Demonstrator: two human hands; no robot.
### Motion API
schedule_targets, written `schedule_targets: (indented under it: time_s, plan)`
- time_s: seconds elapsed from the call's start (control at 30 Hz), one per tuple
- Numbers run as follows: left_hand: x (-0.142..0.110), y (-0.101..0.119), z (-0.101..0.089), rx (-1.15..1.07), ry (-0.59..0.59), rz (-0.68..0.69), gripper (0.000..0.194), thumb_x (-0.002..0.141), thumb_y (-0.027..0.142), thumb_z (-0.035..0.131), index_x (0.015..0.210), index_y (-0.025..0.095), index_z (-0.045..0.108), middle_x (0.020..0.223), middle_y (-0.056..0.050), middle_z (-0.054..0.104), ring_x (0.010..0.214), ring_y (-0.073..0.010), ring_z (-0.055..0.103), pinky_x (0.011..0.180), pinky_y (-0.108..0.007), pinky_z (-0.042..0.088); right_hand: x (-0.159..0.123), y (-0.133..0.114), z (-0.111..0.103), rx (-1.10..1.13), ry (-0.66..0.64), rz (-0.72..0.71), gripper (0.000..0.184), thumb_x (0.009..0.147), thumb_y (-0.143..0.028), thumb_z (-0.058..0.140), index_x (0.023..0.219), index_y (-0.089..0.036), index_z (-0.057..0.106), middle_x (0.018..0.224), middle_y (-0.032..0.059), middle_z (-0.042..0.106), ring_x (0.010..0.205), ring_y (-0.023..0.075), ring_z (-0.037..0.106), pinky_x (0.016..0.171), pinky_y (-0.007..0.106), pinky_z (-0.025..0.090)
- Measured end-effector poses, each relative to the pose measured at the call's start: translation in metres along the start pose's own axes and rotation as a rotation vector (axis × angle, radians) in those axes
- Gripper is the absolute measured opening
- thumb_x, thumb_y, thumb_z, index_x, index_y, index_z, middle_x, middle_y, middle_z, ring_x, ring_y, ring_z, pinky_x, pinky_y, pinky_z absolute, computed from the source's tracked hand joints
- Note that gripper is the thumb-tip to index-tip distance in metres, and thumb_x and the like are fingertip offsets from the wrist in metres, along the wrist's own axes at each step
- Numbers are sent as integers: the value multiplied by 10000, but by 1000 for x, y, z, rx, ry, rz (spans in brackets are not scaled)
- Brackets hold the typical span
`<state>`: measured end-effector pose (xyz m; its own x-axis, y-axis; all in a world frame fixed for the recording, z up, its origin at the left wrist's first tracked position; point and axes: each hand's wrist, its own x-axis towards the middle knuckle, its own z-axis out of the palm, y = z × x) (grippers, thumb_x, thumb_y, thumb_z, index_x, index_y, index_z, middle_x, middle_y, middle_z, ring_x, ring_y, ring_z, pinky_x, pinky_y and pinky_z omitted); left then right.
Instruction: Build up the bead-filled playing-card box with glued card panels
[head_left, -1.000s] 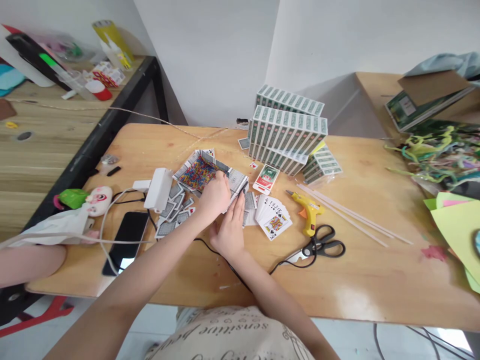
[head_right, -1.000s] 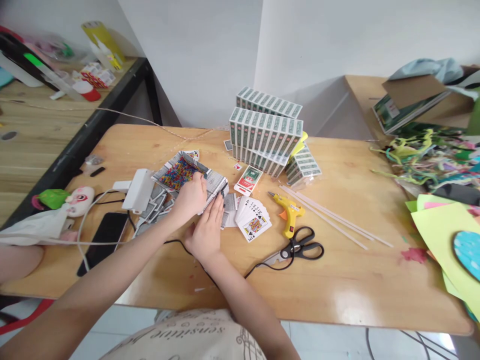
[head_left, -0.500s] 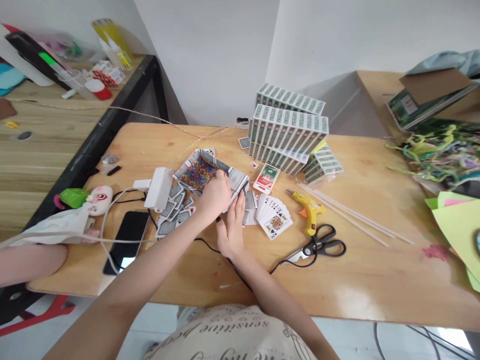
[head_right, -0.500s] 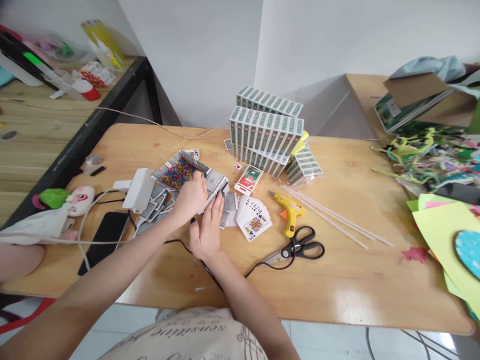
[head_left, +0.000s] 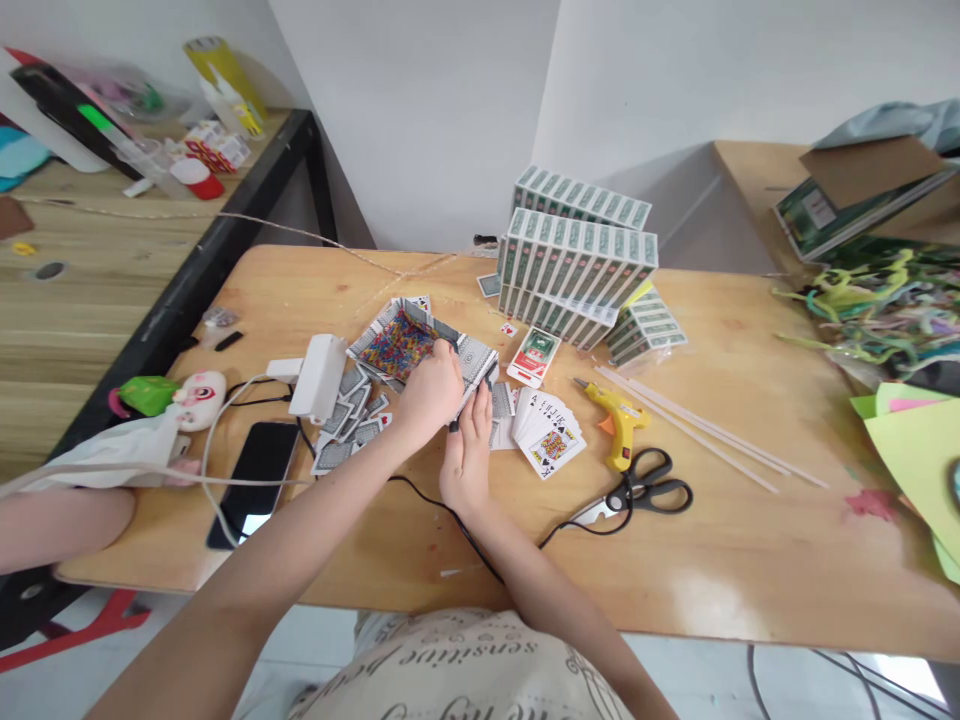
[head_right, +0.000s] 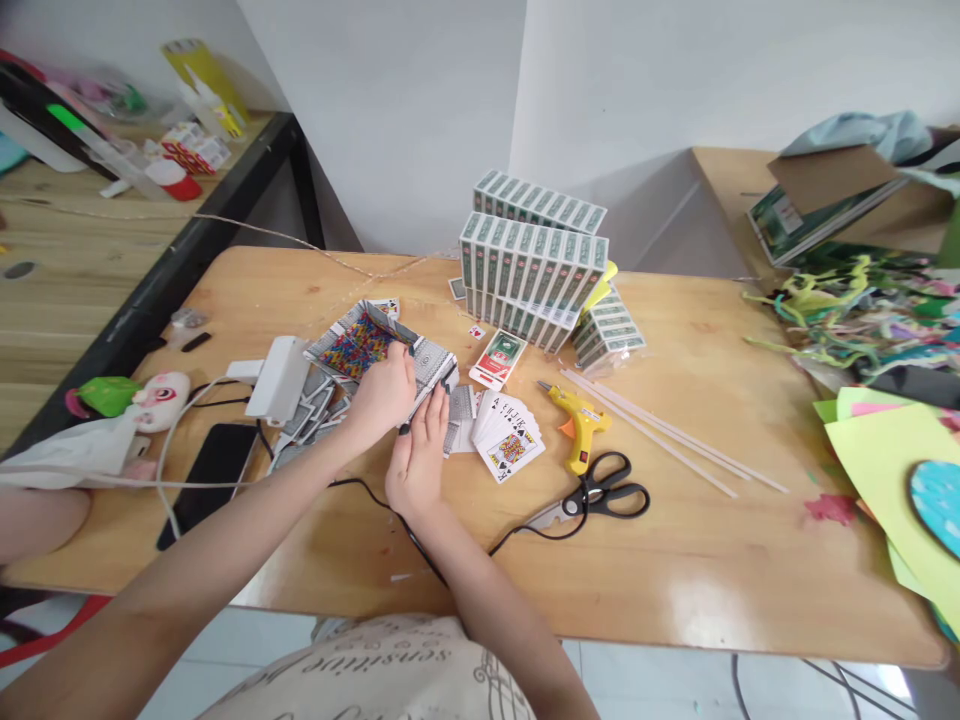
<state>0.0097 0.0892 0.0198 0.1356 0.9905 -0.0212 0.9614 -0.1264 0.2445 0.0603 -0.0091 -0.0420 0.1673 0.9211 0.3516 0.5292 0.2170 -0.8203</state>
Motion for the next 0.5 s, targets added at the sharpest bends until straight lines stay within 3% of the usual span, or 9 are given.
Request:
schedule_targets:
  time_s: [0.5]
  plan:
    - [-1,1,-2,18,-20,-8,284,945,246,176,1043,128,415,796,-147,665,727,-265,677,602,-316,475,0,-3,0,34,16,75,599,869,-110,256,1456,-182,161,1542,77,96,1412,218,65,1105,548,194]
